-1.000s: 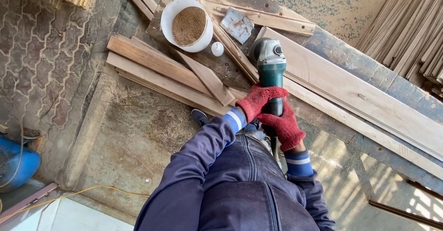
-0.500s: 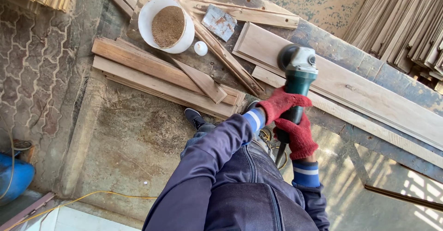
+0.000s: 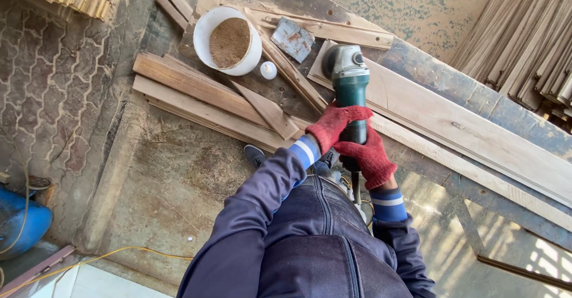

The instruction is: Sanding wooden planks on a workbench using a power angle grinder with a sanding disc.

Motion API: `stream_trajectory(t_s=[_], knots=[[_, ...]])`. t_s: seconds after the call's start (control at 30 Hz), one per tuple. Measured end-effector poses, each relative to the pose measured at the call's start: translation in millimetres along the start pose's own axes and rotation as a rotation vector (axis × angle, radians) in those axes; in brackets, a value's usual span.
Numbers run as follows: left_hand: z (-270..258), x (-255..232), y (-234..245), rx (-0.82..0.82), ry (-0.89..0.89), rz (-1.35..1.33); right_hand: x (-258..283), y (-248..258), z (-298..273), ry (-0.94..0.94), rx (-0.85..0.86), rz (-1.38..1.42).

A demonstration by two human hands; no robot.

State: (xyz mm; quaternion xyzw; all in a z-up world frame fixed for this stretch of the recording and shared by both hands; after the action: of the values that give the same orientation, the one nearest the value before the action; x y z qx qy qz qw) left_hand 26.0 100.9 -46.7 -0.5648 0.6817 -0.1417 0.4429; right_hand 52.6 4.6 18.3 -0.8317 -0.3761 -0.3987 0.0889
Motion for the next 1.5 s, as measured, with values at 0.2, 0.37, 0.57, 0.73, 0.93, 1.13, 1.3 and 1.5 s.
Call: stream_trajectory(t_s=[0.2, 0.37, 0.57, 0.73, 0.93, 1.13, 1.3, 1.5], knots=[[23.2, 80.0, -53.3, -0.132, 0.214, 0.232, -34.4, 70.0, -25.8, -0.085, -0.221, 0.127], [13.5, 118.3, -76.8, -0.017, 0.342, 0.474, -58.2, 101.6, -46.2, -0.108, -0.335, 0.175], [28.9, 62.4, -25.5, -0.144, 0.165, 0.194, -22.6, 53.3, -13.5, -0.062, -0.211, 0.119], [19.7, 3.4, 5.2, -0.234, 0.071, 0.030, 11.4, 4.2, 7.8, -0.002, -0.030, 0.061], [34.8, 12.9, 35.4, -0.237, 0.059, -0.044, 39.5, -11.3, 3.9, 0.015, 0.060, -0.049], [-17.4, -38.0, -20.8, -0.159, 0.152, -0.117, 34.7, -9.6, 7.0, -0.018, 0.039, -0.024], [32.4, 18.8, 4.4, -0.182, 0.111, 0.006, 16.6, 8.9, 2.2, -0.037, -0.026, -0.001], [17.5, -7.7, 12.6, -0.236, 0.026, 0.003, 24.8, -3.8, 8.3, -0.014, 0.029, -0.023]])
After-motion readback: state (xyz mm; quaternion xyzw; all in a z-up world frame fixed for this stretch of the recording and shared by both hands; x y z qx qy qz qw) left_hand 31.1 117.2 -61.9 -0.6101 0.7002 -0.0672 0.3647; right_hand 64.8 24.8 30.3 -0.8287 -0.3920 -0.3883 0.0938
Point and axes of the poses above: each hand's wrist, its own z-axis towards the middle knuckle, its own y-axis out of the back of the hand, x = y × z, the point moved 9 cm from there along z, towards the middle knuckle, and after that the axes turned 3 degrees about -z, right-handed, at the moved point
